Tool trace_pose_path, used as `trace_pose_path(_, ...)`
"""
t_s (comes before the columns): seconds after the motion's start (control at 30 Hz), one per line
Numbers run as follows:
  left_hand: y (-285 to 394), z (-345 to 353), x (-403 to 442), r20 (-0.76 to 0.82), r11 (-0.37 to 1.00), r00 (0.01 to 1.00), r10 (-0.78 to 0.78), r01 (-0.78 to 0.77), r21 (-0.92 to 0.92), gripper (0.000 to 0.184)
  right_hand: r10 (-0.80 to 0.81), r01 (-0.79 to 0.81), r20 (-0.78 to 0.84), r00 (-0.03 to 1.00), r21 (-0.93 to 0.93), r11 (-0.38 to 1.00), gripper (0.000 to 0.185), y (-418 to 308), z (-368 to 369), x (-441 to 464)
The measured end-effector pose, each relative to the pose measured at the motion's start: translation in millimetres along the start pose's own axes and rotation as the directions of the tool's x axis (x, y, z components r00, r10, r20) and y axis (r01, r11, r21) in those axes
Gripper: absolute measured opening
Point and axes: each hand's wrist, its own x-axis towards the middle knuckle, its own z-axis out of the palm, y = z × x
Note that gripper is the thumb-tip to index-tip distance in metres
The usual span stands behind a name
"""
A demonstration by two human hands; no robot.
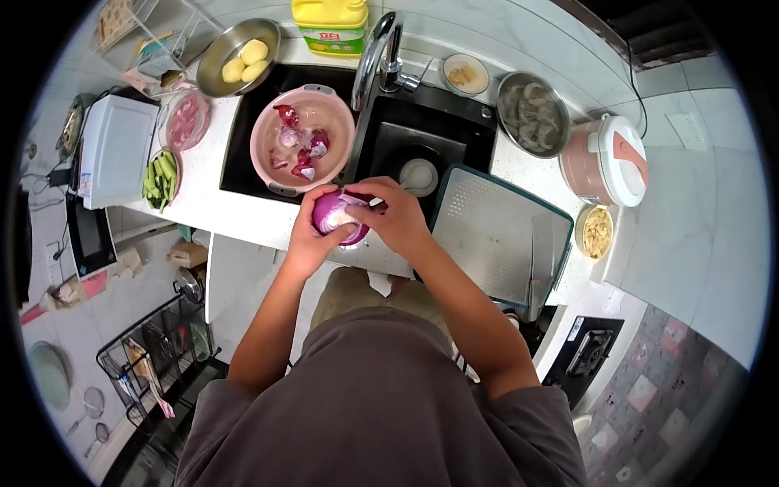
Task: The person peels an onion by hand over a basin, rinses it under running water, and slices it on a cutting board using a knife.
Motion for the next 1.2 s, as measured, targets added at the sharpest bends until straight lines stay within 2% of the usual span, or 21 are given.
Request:
trace_pose_path(0.03, 4.4, -0.3, 4.6, 0.01, 1.0, 1.0, 0.012, -0.013, 0.027, 0.068, -0.011, 0.014, -0.083, 0.997, 0.04, 0.999, 0.027, 2.7, 3.6, 0.6)
trace_pose_path(0.2, 13.1, 2.1, 27.7, 0.048, 0.995, 0.999, 0.016, -0.02, 0.095, 0.068, -0.097, 0.111, -0.305, 0.947, 0.03, 0.993, 0.019, 1.3, 9.6, 5.3)
trace_pose_path(0.27, 22.4, 3.2, 36.1, 0.084, 0.993, 0.996, -0.001, -0.009, 0.117, 0.068, -0.173, 0.184, -0.41, 0.896, -0.013, 0.983, 0.018, 1.0, 12.8, 8.4)
trace_pose_path(0.3, 20.3, 3.0, 39.5, 0.088, 0.983, 0.995, 0.038, -0.053, 0.175, 0.068, -0.17, 0.181, -0.421, 0.891, -0.014, 0.983, 0.018, -0.8, 13.4, 10.1)
trace_pose_path(0.37, 18.5, 6.0, 44.4, 0.089, 0.987, 0.996, 0.007, -0.021, 0.157, 0.065, -0.273, 0.17, -0.464, 0.843, -0.251, 0.953, 0.017, -6.4, 13.0, 12.5)
trace_pose_path(0.4, 17.7, 7.4, 46.0, 0.076, 0.99, 0.997, -0.023, 0.012, 0.141, 0.063, -0.27, 0.164, -0.471, 0.84, -0.253, 0.953, 0.017, -8.4, 12.8, 13.7)
trace_pose_path(0.47, 15.2, 8.5, 48.3, 0.077, 0.978, 0.997, 0.026, -0.041, 0.206, 0.061, -0.407, 0.2, -0.451, 0.794, -0.438, 0.876, 0.016, -11.7, 13.0, 17.2)
trace_pose_path(0.53, 16.7, 8.0, 50.2, 0.074, 0.959, 0.994, 0.076, -0.094, 0.267, 0.059, -0.417, 0.208, -0.449, 0.79, -0.444, 0.872, 0.015, -13.0, 11.1, 18.1)
trace_pose_path(0.6, 21.8, 3.8, 50.8, 0.152, 0.916, 0.973, 0.175, -0.217, 0.338, 0.06, -0.427, 0.22, -0.441, 0.789, -0.446, 0.868, 0.014, -15.6, 8.4, 17.0)
trace_pose_path(0.67, 28.0, -2.8, 53.3, 0.191, 0.93, 0.969, 0.154, -0.208, 0.303, 0.061, -0.143, 0.069, -0.472, 0.87, -0.171, 0.983, 0.011, -19.7, 5.3, 15.0)
trace_pose_path(0.7, 29.5, -5.9, 54.7, 0.231, 0.943, 0.963, 0.136, -0.198, 0.269, 0.062, -0.142, 0.067, -0.472, 0.87, -0.173, 0.983, 0.011, -18.3, 5.5, 15.2)
trace_pose_path(0.77, 30.1, -10.4, 55.9, 0.251, 0.96, 0.958, 0.138, -0.193, 0.205, 0.063, -0.07, 0.097, -0.481, 0.874, 0.031, 0.995, 0.007, -13.9, 6.0, 15.9)
trace_pose_path(0.8, 30.1, -12.8, 56.7, 0.27, 0.972, 0.952, 0.142, -0.186, 0.144, 0.063, -0.071, 0.097, -0.478, 0.875, 0.028, 0.995, 0.007, -16.3, 5.5, 16.4)
trace_pose_path(0.87, 27.3, -17.6, 59.3, 0.281, 0.97, 0.942, 0.183, -0.219, 0.105, 0.063, 0.174, -0.037, -0.402, 0.899, 0.326, 0.945, 0.009, -23.2, 4.2, 16.6)
trace_pose_path(0.9, 25.2, -19.9, 60.3, 0.295, 0.965, 0.929, 0.223, -0.253, 0.067, 0.064, 0.174, -0.038, -0.401, 0.899, 0.325, 0.945, 0.009, -24.7, 3.0, 17.7)
trace_pose_path(0.97, 19.9, -25.8, 61.0, 0.315, 0.957, 0.914, 0.257, -0.285, 0.047, 0.064, 0.25, -0.044, -0.372, 0.894, 0.483, 0.874, 0.014, -25.9, -0.8, 21.9)
trace_pose_path(1.1, 23.7, -32.1, 58.7, 0.347, 0.955, 0.892, 0.291, -0.295, -0.045, 0.065, 0.351, -0.069, -0.389, 0.852, 0.581, 0.811, 0.012, -20.6, -10.6, 29.7)
trace_pose_path(1.13, 25.3, -33.1, 58.4, 0.344, 0.954, 0.892, 0.292, -0.295, -0.045, 0.065, 0.35, -0.069, -0.388, 0.853, 0.58, 0.812, 0.012, -19.3, -12.0, 33.0)
trace_pose_path(1.2, 27.2, -33.9, 56.9, 0.333, 0.953, 0.893, 0.302, -0.268, -0.145, 0.067, 0.308, -0.035, -0.509, 0.804, 0.476, 0.879, 0.01, -9.8, -16.0, 38.6)
